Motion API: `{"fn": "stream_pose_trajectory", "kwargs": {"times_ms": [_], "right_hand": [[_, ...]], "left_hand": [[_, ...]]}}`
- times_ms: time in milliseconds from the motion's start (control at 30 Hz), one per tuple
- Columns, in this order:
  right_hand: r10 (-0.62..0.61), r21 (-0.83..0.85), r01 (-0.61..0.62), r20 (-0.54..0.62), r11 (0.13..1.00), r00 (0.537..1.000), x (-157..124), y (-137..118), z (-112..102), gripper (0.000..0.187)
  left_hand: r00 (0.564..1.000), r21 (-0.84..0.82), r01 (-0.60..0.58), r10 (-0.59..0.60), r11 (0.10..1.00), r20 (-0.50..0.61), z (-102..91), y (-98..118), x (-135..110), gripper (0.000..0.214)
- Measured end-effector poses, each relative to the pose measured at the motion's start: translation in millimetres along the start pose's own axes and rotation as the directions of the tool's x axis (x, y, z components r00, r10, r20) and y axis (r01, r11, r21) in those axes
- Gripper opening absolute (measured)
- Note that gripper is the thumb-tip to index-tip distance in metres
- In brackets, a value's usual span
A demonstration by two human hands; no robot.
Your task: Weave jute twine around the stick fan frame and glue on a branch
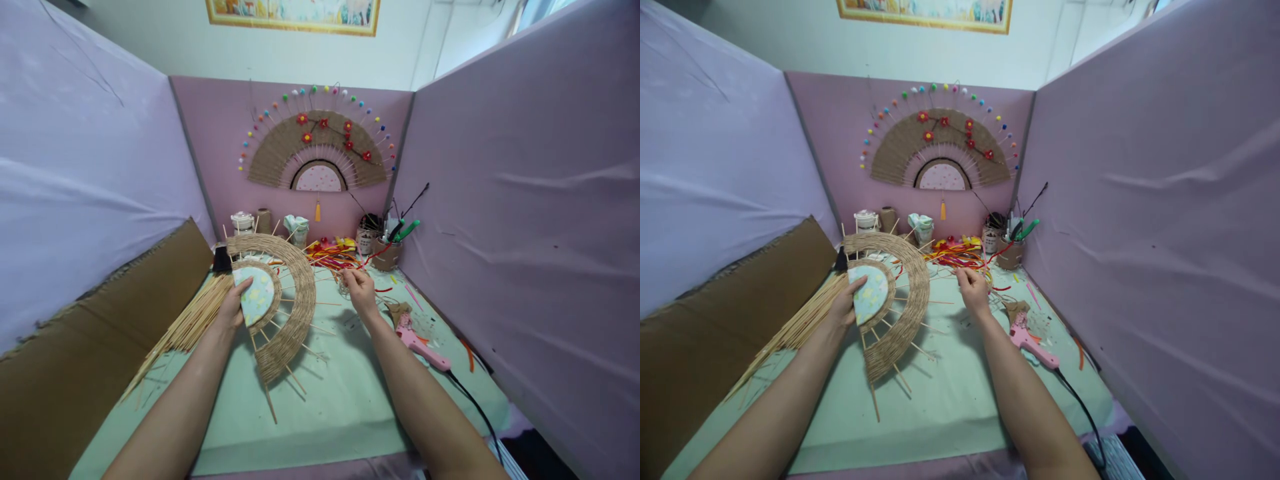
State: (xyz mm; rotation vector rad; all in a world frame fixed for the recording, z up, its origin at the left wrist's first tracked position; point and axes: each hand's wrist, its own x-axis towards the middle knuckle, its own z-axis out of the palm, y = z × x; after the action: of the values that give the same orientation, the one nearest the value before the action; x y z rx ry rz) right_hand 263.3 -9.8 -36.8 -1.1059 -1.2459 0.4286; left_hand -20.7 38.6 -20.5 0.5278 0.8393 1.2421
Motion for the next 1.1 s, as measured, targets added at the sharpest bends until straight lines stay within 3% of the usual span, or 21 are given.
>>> {"fn": "stream_pose_trajectory", "kwargs": {"times_ms": [133,267,400,500,733,967,1100], "right_hand": [[-0.014,0.043,0.012,0.036,0.999,0.999,-1.9,0.5,1.1,0.039],[0.046,0.174,-0.072,0.151,0.982,0.987,-1.7,0.7,2.9,0.046],[0.095,0.323,-0.206,0.328,0.924,0.940,-4.0,1.4,9.6,0.060],[0.121,0.321,-0.266,0.409,0.909,0.905,-9.0,0.6,16.6,0.065],[0.113,0.112,-0.168,0.387,0.979,0.915,-16.6,-7.1,22.2,0.041],[0.076,0.061,-0.115,0.442,0.991,0.894,-14.2,-5.4,17.8,0.040],[0.079,0.076,-0.118,0.395,0.990,0.915,-10.3,-6.4,12.3,0.037]], "left_hand": [[1.000,-0.013,-0.011,0.011,1.000,0.019,2.2,1.7,-2.1,0.038],[1.000,-0.069,0.002,0.000,0.998,0.030,5.3,2.8,-5.2,0.040],[1.000,-0.118,-0.026,0.025,0.993,-0.015,7.2,1.8,-5.8,0.040],[0.996,-0.163,-0.083,0.075,0.983,-0.055,6.8,1.7,-3.5,0.039],[0.985,-0.205,-0.153,0.132,0.967,-0.114,1.6,4.0,2.7,0.035],[0.980,-0.184,-0.183,0.163,0.966,-0.115,0.0,4.2,4.6,0.033],[0.977,-0.193,-0.193,0.171,0.962,-0.126,-1.2,5.7,6.2,0.032]]}}
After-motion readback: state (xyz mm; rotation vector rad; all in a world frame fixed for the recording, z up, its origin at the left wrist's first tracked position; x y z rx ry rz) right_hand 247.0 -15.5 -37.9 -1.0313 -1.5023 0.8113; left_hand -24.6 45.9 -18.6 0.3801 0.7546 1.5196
